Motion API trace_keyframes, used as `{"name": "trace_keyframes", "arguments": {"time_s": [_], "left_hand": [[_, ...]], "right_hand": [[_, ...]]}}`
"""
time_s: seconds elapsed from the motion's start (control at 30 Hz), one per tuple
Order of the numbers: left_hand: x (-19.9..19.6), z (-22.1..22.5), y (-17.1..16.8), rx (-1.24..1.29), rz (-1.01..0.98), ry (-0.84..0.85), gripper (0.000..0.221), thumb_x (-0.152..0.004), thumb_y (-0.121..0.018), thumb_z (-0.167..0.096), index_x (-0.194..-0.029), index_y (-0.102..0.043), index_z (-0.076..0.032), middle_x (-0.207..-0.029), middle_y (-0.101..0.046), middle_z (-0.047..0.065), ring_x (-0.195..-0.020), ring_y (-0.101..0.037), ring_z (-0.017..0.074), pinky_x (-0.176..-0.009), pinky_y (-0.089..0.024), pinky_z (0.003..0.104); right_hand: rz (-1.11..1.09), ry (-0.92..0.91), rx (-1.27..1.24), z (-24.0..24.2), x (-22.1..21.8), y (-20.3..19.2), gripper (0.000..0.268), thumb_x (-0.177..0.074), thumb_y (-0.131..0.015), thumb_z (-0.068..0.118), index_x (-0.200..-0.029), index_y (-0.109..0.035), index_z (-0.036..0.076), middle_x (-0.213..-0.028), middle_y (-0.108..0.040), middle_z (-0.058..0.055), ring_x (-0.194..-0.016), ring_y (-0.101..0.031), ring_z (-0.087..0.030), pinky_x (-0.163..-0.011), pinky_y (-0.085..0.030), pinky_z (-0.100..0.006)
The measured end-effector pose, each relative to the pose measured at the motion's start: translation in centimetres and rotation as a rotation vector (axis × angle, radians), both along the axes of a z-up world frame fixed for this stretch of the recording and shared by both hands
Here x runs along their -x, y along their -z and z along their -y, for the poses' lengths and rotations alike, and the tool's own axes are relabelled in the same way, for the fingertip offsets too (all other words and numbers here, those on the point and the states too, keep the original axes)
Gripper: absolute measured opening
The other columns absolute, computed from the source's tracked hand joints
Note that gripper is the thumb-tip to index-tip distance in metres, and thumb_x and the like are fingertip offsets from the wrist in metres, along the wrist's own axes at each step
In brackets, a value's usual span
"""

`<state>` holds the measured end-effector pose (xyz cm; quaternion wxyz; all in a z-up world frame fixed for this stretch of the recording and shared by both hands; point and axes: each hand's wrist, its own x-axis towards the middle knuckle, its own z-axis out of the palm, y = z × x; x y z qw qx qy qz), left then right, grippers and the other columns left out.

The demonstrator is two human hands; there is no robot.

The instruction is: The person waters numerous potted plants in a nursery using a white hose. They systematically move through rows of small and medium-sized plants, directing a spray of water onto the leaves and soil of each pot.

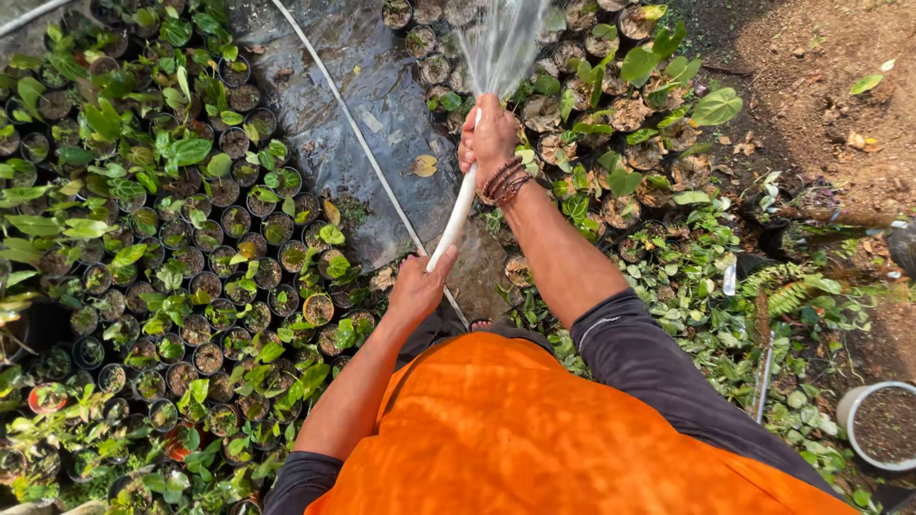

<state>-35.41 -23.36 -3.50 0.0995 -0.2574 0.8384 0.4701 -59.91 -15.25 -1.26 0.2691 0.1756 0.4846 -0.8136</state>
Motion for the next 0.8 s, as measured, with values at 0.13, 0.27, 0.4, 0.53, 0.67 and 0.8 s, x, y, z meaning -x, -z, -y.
{"name": "trace_keyframes", "arguments": {"time_s": [0.13, 0.27, 0.4, 0.53, 0.67, 0.8], "left_hand": [[3.0, 5.3, 3.4, 0.009, -0.056, 0.084, 0.079, -0.101, -0.053, -0.067, -0.069, -0.069, 0.003, -0.059, -0.06, 0.015, -0.063, -0.059, 0.0276, -0.078, -0.05, 0.04], [8.1, 11.3, 1.6, -0.046, 0.105, -0.01, 0.065, -0.089, -0.058, -0.066, -0.079, -0.072, -0.003, -0.061, -0.062, 0.011, -0.062, -0.062, 0.0223, -0.062, -0.048, 0.043], [11.7, 17.5, 0.3, -0.191, 0.14, -0.059, 0.066, -0.091, -0.061, -0.064, -0.069, -0.065, -0.002, -0.055, -0.055, 0.007, -0.052, -0.055, 0.0191, -0.052, -0.044, 0.043], [14.9, 22.0, 0.7, -0.204, 0.092, -0.049, 0.072, -0.094, -0.062, -0.064, -0.06, -0.059, 0.0, -0.051, -0.05, 0.005, -0.046, -0.05, 0.0141, -0.047, -0.041, 0.04], [18.4, 24.8, 1.3, -0.221, 0.139, -0.05, 0.07, -0.092, -0.061, -0.063, -0.061, -0.062, -0.001, -0.052, -0.053, 0.005, -0.048, -0.051, 0.0163, -0.048, -0.041, 0.041], [23.9, 28.7, 3.4, -0.179, 0.184, -0.051, 0.066, -0.091, -0.061, -0.064, -0.067, -0.067, -0.003, -0.054, -0.055, 0.005, -0.052, -0.053, 0.0169, -0.05, -0.041, 0.041]], "right_hand": [[-0.023, 0.052, -0.033, 4.4, 2.6, 2.5, 0.045, -0.094, -0.048, 0.048, -0.068, -0.048, 0.011, -0.048, -0.04, -0.001, -0.034, -0.039, -0.015, -0.033, -0.036, -0.035], [0.0, 0.116, -0.025, 9.8, 7.3, 3.8, 0.037, -0.092, -0.049, 0.039, -0.069, -0.046, 0.011, -0.048, -0.036, -0.002, -0.033, -0.037, -0.017, -0.032, -0.034, -0.039], [0.078, 0.123, -0.051, 16.0, 11.4, 4.3, 0.034, -0.091, -0.049, 0.038, -0.07, -0.044, 0.012, -0.049, -0.035, -0.001, -0.034, -0.034, -0.017, -0.034, -0.032, -0.039], [0.054, 0.115, -0.049, 20.3, 14.7, 4.2, 0.038, -0.091, -0.047, 0.042, -0.07, -0.047, 0.011, -0.05, -0.037, -0.002, -0.036, -0.035, -0.017, -0.036, -0.035, -0.039], [0.102, 0.08, -0.085, 23.4, 18.1, 4.2, 0.036, -0.09, -0.049, 0.04, -0.07, -0.044, 0.011, -0.05, -0.035, -0.002, -0.036, -0.035, -0.018, -0.036, -0.034, -0.04], [0.101, 0.082, -0.068, 27.0, 23.1, 5.4, 0.036, -0.09, -0.049, 0.04, -0.07, -0.044, 0.011, -0.05, -0.036, -0.002, -0.037, -0.037, -0.017, -0.037, -0.034, -0.04]]}}
